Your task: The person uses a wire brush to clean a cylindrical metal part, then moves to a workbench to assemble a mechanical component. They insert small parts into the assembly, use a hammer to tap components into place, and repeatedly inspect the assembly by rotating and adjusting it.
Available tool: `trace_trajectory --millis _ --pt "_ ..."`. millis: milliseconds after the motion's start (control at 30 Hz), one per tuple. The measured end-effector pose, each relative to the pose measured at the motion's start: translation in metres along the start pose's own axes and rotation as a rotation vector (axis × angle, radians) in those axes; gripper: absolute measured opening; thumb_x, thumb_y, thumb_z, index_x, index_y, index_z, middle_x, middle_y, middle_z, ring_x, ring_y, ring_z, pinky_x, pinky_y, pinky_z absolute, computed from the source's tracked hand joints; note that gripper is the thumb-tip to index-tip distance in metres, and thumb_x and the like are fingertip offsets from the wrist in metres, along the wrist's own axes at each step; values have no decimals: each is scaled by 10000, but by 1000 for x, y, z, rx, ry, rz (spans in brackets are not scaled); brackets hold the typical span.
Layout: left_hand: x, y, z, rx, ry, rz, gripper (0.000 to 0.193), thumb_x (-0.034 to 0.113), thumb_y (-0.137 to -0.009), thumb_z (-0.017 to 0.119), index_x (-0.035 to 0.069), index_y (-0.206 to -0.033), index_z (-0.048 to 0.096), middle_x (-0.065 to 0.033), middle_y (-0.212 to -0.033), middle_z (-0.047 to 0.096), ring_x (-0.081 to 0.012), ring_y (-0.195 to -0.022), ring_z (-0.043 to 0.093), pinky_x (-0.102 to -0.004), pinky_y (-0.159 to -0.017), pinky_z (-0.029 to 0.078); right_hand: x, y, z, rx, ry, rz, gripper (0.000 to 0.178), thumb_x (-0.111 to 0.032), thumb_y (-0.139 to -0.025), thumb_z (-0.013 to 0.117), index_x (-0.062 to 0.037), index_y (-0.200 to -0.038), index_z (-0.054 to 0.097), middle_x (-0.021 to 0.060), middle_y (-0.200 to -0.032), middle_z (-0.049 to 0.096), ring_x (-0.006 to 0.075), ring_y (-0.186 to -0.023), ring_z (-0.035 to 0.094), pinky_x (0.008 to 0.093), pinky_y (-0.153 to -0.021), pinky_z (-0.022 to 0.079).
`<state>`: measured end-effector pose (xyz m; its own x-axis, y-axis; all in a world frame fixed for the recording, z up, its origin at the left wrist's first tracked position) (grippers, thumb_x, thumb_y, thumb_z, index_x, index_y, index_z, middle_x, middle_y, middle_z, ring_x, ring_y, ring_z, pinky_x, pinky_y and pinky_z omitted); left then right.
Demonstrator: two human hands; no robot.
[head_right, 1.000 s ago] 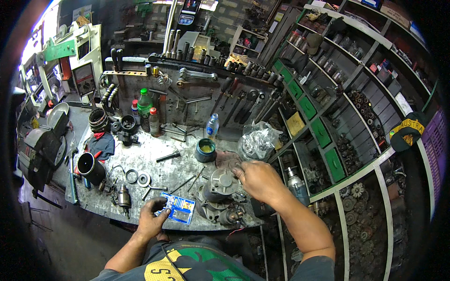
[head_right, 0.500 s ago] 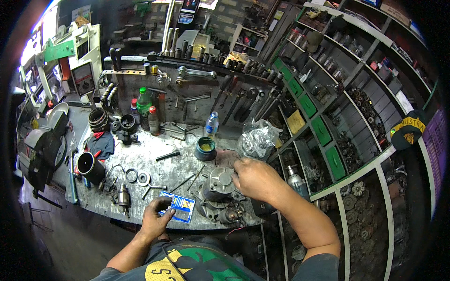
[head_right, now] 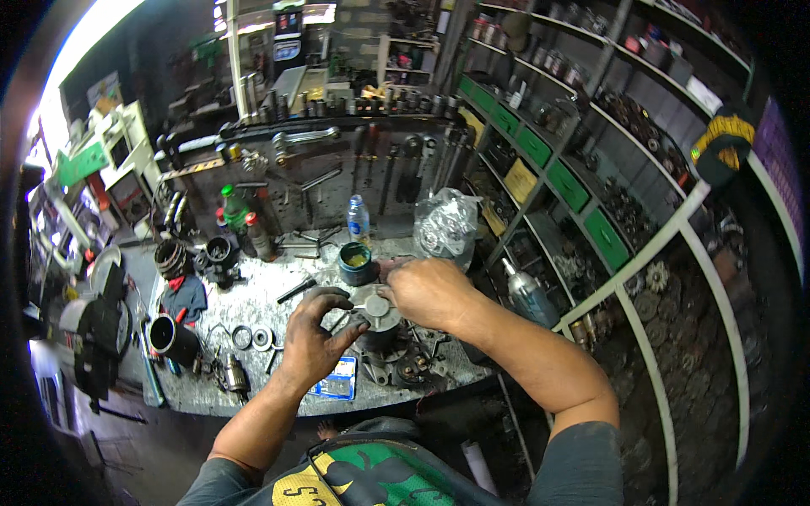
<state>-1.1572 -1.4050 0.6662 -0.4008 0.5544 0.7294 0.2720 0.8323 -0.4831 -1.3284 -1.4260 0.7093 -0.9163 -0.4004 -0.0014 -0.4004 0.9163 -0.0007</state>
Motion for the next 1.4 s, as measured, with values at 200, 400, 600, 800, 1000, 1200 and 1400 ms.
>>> trace_trajectory --millis 200,400,600,800,1000,1200,1400 --pt "10 -13 10 -72 64 -89 203 110 -870 927 -7 -999 824 -148 -1123 746 -337 -1070 730 -422 -935 578 6 8 11 179 -90 -27 320 -306 -1009 682 -12 -921 773 221 -1004 796 424 -912 785 555 -840 625" --pt "20 -10 16 -110 60 -73 167 52 -891 882 -18 -1027 817 -158 -1144 753 -319 -1082 745 -405 -941 586 12 10 13 271 -136 10 398 -379 -1004 700 -26 -832 770 195 -882 798 423 -977 787 561 -892 624" --pt "17 -16 15 -123 30 -94 153 53 -894 883 -17 -1015 823 -166 -1141 757 -314 -1057 749 -396 -947 583 109 20 72 368 -795 275 474 -458 -1103 632 -17 -1000 773 246 -1045 785 458 -1014 762 556 -906 597" --pt "16 -10 15 -106 32 -67 158 56 -887 879 11 -1033 841 -156 -1117 764 -314 -1064 748 -416 -969 575 129 38 286 -65 -400 480 294 -51 -984 624 -44 -1265 710 268 -1193 768 476 -1143 743 588 -1009 582" --pt "5 -12 15 -127 51 -161 205 133 -883 933 0 -1011 842 -129 -1095 765 -282 -1067 752 -400 -947 588 127 29 314 9 -196 377 287 -133 -1057 529 -92 -1283 700 239 -1216 755 439 -1122 756 580 -931 613" --pt "22 -9 11 -113 28 -23 156 76 -919 867 27 -1065 838 -143 -1153 765 -310 -1122 746 -417 -993 585 129 53 190 162 -277 583 514 -209 -972 737 -13 -1439 650 299 -1207 754 463 -1099 766 561 -927 624" --pt "16 -10 12 -126 50 -60 188 141 -931 876 11 -1060 830 -156 -1134 757 -343 -1092 740 -451 -950 590 121 78 65 538 -469 620 784 -395 -1004 796 64 -1577 521 327 -1316 735 521 -1144 739 545 -1041 579"
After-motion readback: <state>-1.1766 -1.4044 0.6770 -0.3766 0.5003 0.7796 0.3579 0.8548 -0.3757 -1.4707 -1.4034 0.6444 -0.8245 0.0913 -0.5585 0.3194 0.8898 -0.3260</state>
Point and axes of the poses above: each hand's wrist, its own y-axis away from the middle knuckle, its own z-axis out of the palm, x = y × z, the point moved 10 cm from there along -y, towards the middle knuckle
